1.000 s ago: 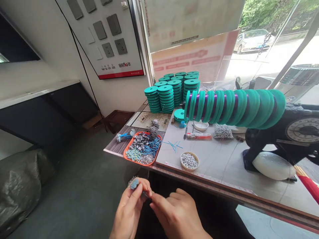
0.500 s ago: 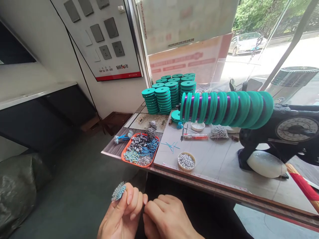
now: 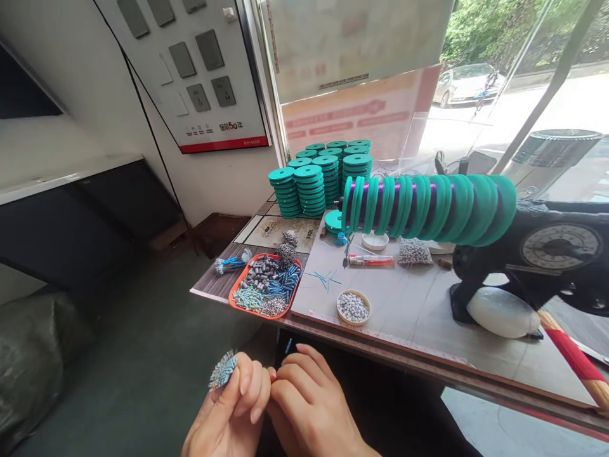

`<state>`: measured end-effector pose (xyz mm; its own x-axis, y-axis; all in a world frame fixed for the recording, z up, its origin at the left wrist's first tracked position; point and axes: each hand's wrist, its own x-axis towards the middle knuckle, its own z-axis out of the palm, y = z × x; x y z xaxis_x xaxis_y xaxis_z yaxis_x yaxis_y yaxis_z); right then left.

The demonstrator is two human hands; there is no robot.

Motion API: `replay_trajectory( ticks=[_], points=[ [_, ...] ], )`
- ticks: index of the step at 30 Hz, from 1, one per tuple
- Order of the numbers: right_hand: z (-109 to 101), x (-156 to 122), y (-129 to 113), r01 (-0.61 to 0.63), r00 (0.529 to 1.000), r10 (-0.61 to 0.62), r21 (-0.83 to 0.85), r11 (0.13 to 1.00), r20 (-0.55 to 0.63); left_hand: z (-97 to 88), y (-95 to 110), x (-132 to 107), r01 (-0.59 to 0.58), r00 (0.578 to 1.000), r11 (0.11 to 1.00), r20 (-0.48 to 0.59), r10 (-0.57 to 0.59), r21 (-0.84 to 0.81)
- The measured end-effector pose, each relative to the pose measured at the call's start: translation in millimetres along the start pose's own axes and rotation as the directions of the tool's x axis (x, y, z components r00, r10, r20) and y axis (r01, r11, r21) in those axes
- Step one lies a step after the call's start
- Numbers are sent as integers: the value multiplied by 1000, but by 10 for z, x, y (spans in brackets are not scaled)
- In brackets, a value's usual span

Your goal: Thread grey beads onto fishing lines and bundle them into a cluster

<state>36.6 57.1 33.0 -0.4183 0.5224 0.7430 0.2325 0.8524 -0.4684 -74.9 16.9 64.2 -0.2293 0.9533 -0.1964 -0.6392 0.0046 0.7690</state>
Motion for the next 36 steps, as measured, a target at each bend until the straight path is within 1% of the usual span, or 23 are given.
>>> replay_trajectory(
  ticks=[2, 4, 5, 7, 10, 12, 14, 16, 19, 21, 22, 23, 26, 28, 29, 31, 33, 34, 36],
  points=[
    [4, -10, -7, -52, 997, 44, 108, 993, 70, -9, 10, -8, -26, 1000, 1000, -13, 26, 16],
    [26, -39, -16, -148, 980, 112, 229, 962, 165, -36, 18, -33, -53, 998, 998, -37, 54, 32],
    [43, -58, -22, -194, 970, 145, 260, 946, 198, -56, 19, -49, -68, 996, 997, -52, 70, 40],
    [82, -101, -36, -250, 957, 200, 241, 938, 211, -103, 16, -83, -85, 993, 994, -75, 91, 75],
    [132, -153, -50, -268, 957, 247, 139, 953, 152, -185, -3, -122, -104, 986, 977, -109, 126, 187],
    [146, -165, -53, -267, 959, 253, 104, 958, 127, -235, -22, -129, -111, 980, 962, -133, 148, 251],
    [145, -156, -52, -236, 965, 223, 84, 968, 140, -268, -39, -121, -101, 980, 958, -140, 142, 269],
    [139, -130, -54, -171, 974, 159, 60, 983, 163, -272, -51, -104, -78, 987, 969, -120, 108, 235],
    [144, -81, -59, 25, 984, -27, 12, 1000, 175, -227, -38, -82, 10, 996, 994, -84, -1, 111],
    [153, -57, -63, 163, 972, -155, -31, 986, 177, -182, 2, -76, 82, 995, 996, -61, -80, 24],
    [154, -49, -64, 209, 965, -196, -57, 976, 174, -161, 33, -74, 97, 994, 995, -55, -97, -10],
    [151, -43, -65, 240, 960, -224, -84, 967, 165, -143, 71, -72, 81, 995, 996, -58, -83, -37],
    [117, -28, -67, 275, 958, -258, -145, 950, 128, -115, 200, -60, -53, 991, 996, -124, 44, -71],
    [89, -19, -70, 219, 972, -204, -135, 966, 116, -113, 259, -52, -106, 983, 993, -154, 96, -58],
    [82, -17, -71, 158, 982, -146, -98, 983, 120, -114, 269, -51, -97, 984, 994, -152, 89, -44],
    [84, -19, -71, 0, 989, -7, 42, 999, 150, -118, 245, -52, -51, 989, 999, -140, 48, -17],
    [105, -26, -73, -140, 980, 104, 221, 965, 168, -126, 174, -57, -20, 990, 1000, -136, 20, 1],
    [116, -29, -75, -182, 977, 138, 297, 937, 162, -132, 130, -60, -18, 990, 1000, -138, 19, 7],
    [135, -29, -84, -202, 978, 163, 403, 892, 131, -150, 44, -62, -24, 989, 1000, -148, 25, 11]
  ],
)
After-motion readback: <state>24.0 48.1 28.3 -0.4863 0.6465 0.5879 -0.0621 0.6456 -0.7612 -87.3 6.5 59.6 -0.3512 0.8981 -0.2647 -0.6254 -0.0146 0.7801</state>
